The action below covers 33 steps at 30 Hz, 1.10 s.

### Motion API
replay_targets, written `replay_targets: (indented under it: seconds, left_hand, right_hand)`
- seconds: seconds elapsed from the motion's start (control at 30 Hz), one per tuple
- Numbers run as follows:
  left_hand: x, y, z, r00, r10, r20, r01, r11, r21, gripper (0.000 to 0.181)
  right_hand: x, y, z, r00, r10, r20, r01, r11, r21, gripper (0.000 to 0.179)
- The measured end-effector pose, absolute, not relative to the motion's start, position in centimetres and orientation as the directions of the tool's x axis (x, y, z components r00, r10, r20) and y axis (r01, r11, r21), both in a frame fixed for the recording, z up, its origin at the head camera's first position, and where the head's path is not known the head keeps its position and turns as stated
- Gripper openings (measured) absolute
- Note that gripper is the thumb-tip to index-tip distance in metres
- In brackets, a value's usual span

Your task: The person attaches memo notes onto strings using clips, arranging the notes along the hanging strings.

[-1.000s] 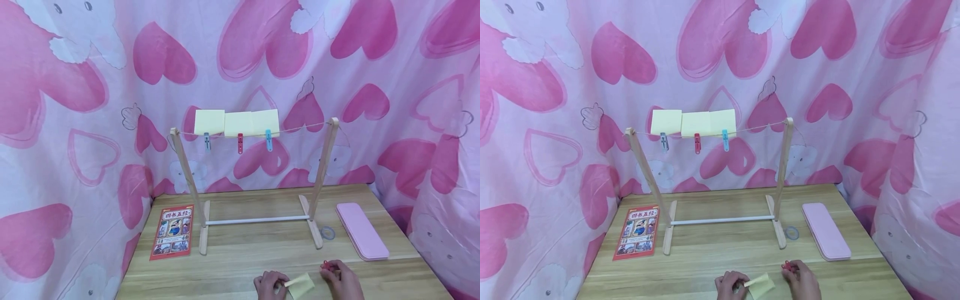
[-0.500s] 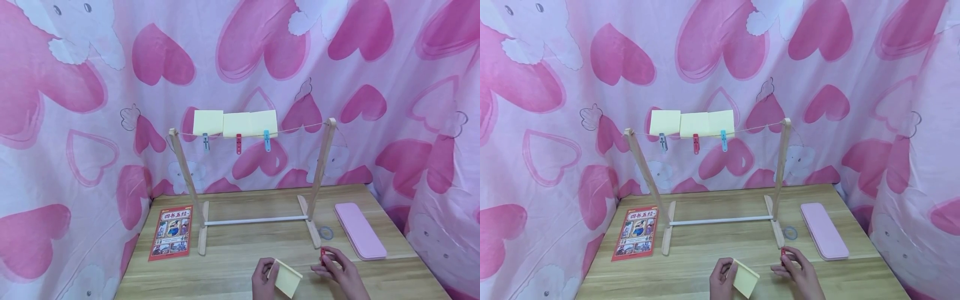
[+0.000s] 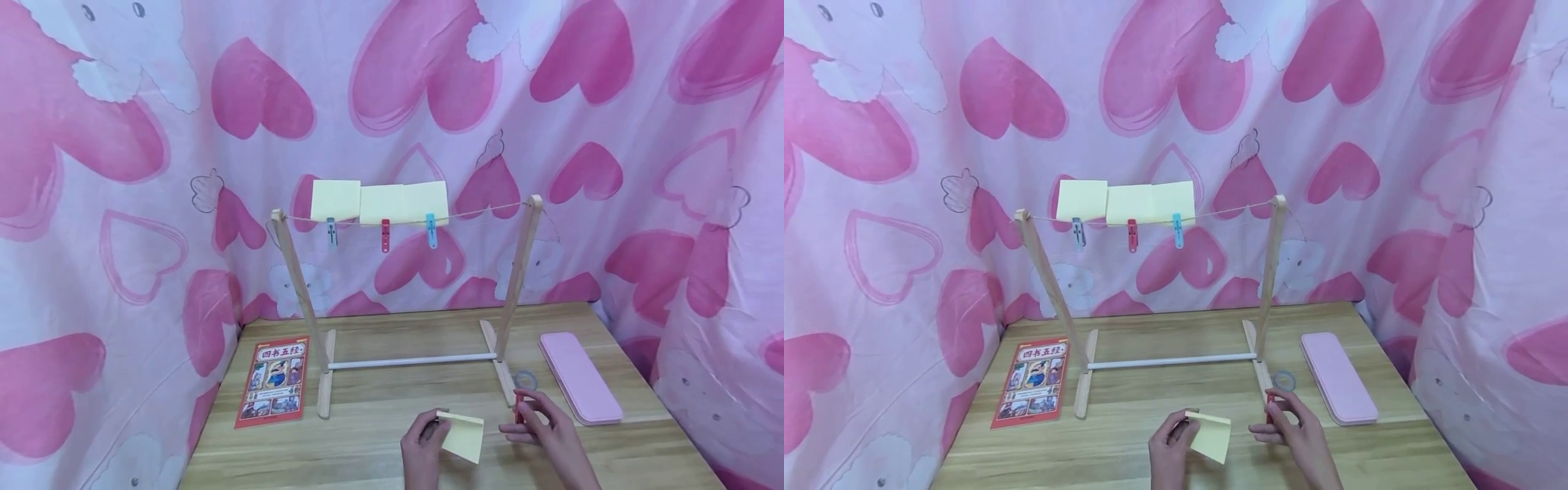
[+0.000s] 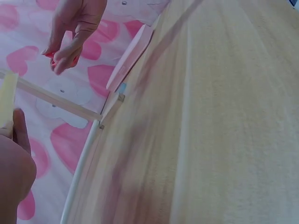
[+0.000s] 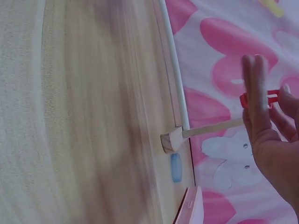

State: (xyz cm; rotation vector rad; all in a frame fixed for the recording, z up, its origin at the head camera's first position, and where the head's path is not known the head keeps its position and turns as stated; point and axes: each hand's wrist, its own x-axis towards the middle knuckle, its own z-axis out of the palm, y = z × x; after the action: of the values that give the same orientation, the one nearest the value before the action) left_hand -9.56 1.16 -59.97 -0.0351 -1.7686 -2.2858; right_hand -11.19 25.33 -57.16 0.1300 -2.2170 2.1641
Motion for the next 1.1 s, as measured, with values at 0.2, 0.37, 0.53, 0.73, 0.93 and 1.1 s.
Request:
replay_targets:
  seconds: [0.2, 0.37, 0.53, 0.73, 0.93, 1.1]
  left_hand:
    - [-11.0, 1.8, -58.6, -0.949, -0.273, 0.158, 0.22, -0.214, 0.952, 0.017]
    - [-13.6, 1.5, -56.1, -0.955, -0.273, 0.117, 0.168, -0.17, 0.971, 0.013]
    - [-16.7, 1.2, -51.8, -0.965, -0.232, 0.123, 0.153, -0.117, 0.981, 0.015]
    - [-21.2, 1.6, -45.5, -0.947, -0.202, 0.251, 0.273, -0.09, 0.958, 0.016]
    - [-24.7, 2.4, -40.4, -0.933, -0.168, 0.319, 0.337, -0.087, 0.938, 0.022]
    - [-26.2, 3.9, -38.2, -0.922, -0.187, 0.34, 0.368, -0.144, 0.919, 0.025]
  right_hand:
    - [-12.3, 25.5, -54.9, -0.98, 0.092, 0.176, -0.146, 0.262, -0.954, 0.027]
    - [-14.5, 26.1, -49.6, -0.911, -0.016, 0.412, -0.39, 0.359, -0.848, 0.028]
    - [-16.6, 26.3, -42.0, -0.819, -0.169, 0.548, -0.571, 0.149, -0.808, 0.03]
    - [-19.3, 24.6, -32.6, -0.794, -0.095, 0.601, -0.607, 0.063, -0.792, 0.023]
    - [-23.7, 22.5, -27.2, -0.753, -0.058, 0.655, -0.648, -0.102, -0.755, 0.017]
    - [-26.4, 21.0, -25.2, -0.75, -0.012, 0.662, -0.658, -0.086, -0.748, 0.013]
